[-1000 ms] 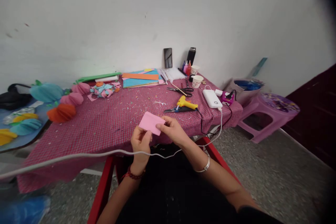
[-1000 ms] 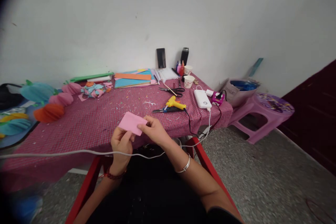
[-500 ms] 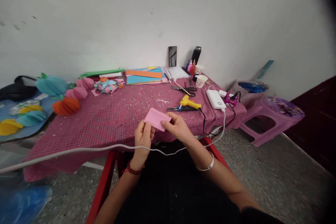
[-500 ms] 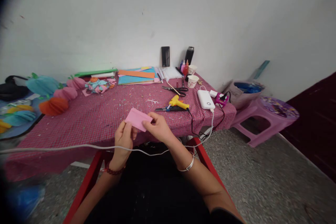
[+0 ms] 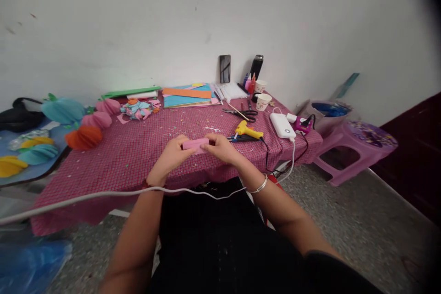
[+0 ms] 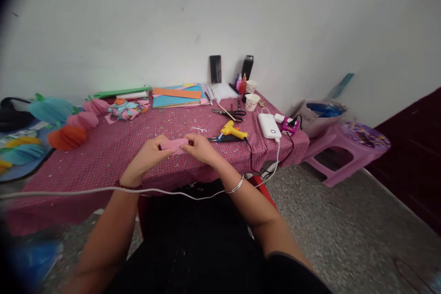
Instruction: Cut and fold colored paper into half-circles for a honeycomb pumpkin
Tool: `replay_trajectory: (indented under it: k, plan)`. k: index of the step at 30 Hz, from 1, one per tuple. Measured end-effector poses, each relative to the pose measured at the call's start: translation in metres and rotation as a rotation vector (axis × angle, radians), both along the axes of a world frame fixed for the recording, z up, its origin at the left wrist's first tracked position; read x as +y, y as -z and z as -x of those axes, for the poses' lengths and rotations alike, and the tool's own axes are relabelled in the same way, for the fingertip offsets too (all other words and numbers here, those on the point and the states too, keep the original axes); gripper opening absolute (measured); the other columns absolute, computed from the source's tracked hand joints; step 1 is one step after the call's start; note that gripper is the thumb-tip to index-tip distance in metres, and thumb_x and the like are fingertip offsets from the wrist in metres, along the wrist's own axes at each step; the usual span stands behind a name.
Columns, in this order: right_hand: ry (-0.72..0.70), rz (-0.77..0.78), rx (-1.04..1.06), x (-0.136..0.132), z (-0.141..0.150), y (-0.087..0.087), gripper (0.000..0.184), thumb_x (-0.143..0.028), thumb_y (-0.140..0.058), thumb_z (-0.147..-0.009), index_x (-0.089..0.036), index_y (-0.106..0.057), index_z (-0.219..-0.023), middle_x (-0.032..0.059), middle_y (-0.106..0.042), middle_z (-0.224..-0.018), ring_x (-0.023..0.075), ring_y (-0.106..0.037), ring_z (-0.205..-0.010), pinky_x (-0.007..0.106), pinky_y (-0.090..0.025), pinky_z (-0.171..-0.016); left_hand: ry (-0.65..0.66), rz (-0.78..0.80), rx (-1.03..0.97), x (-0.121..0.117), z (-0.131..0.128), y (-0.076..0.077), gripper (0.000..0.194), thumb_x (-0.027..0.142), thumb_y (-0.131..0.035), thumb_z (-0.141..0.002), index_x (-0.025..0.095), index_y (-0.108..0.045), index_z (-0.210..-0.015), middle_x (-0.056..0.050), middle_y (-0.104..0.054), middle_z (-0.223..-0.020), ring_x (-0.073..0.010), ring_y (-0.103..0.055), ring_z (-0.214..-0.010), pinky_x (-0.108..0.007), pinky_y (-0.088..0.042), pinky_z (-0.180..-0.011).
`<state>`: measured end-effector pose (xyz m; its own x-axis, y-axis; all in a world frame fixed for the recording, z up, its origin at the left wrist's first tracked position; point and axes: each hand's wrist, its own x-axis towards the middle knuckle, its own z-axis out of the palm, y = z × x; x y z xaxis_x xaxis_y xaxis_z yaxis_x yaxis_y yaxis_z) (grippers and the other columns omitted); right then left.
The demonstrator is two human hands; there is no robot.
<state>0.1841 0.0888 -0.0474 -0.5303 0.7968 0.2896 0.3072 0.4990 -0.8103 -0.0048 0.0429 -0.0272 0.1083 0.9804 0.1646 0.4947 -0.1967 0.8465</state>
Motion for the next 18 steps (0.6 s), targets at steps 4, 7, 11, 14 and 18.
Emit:
replay_trajectory:
  k: [4, 7, 11, 14, 18]
  plan:
    - [0.040, -0.100, -0.061, 0.011, 0.012, 0.011, 0.014, -0.014, -0.057, -0.077, -0.018, -0.049, -0.066, -0.0037, -0.045, -0.067, 0.0125, -0.042, -0.067, 0.025, -0.028, -0.063, 0.010, -0.042, 0.155, 0.016, 0.011, 0.012, 0.019, 0.026, -0.067, -0.067, 0.017, -0.055, -0.054, 0.003, -0.049, -0.064, -0.0113, -0.045, -0.061, -0.024, -0.032, -0.056]
    - [0.056, -0.115, -0.101, 0.011, 0.018, 0.027, 0.014, -0.012, -0.056, -0.079, -0.018, -0.050, -0.067, -0.0037, -0.046, -0.066, 0.0128, -0.042, -0.066, 0.026, -0.027, -0.063, 0.000, -0.018, 0.151, 0.021, 0.015, 0.027, 0.018, 0.026, -0.066, -0.065, 0.018, -0.054, -0.054, 0.004, -0.049, -0.062, -0.0119, -0.045, -0.060, -0.023, -0.031, -0.056]
    - [0.075, -0.121, -0.127, 0.008, 0.020, 0.041, 0.013, -0.012, -0.057, -0.079, -0.018, -0.051, -0.069, -0.0027, -0.048, -0.069, 0.0134, -0.044, -0.068, 0.026, -0.029, -0.066, -0.018, 0.003, 0.121, 0.020, 0.016, 0.042, 0.010, 0.026, -0.064, -0.066, 0.017, -0.060, -0.063, 0.002, -0.054, -0.064, -0.0131, -0.047, -0.061, -0.024, -0.033, -0.057]
    - [0.085, -0.112, -0.124, 0.007, 0.019, 0.044, 0.008, -0.012, -0.059, -0.079, -0.018, -0.055, -0.075, -0.0018, -0.052, -0.073, 0.0136, -0.046, -0.070, 0.025, -0.031, -0.067, -0.025, 0.027, 0.083, 0.018, 0.017, 0.046, 0.012, 0.027, -0.064, -0.066, 0.017, -0.063, -0.072, 0.003, -0.056, -0.064, -0.0129, -0.047, -0.058, -0.023, -0.033, -0.055]
    - [0.095, -0.090, -0.111, 0.008, 0.020, 0.043, 0.006, -0.013, -0.059, -0.080, -0.018, -0.056, -0.076, -0.0013, -0.054, -0.074, 0.0139, -0.046, -0.070, 0.025, -0.033, -0.068, -0.066, 0.028, 0.027, 0.017, 0.018, 0.045, 0.011, 0.027, -0.064, -0.067, 0.017, -0.061, -0.071, 0.003, -0.054, -0.061, -0.0121, -0.046, -0.056, -0.023, -0.032, -0.053]
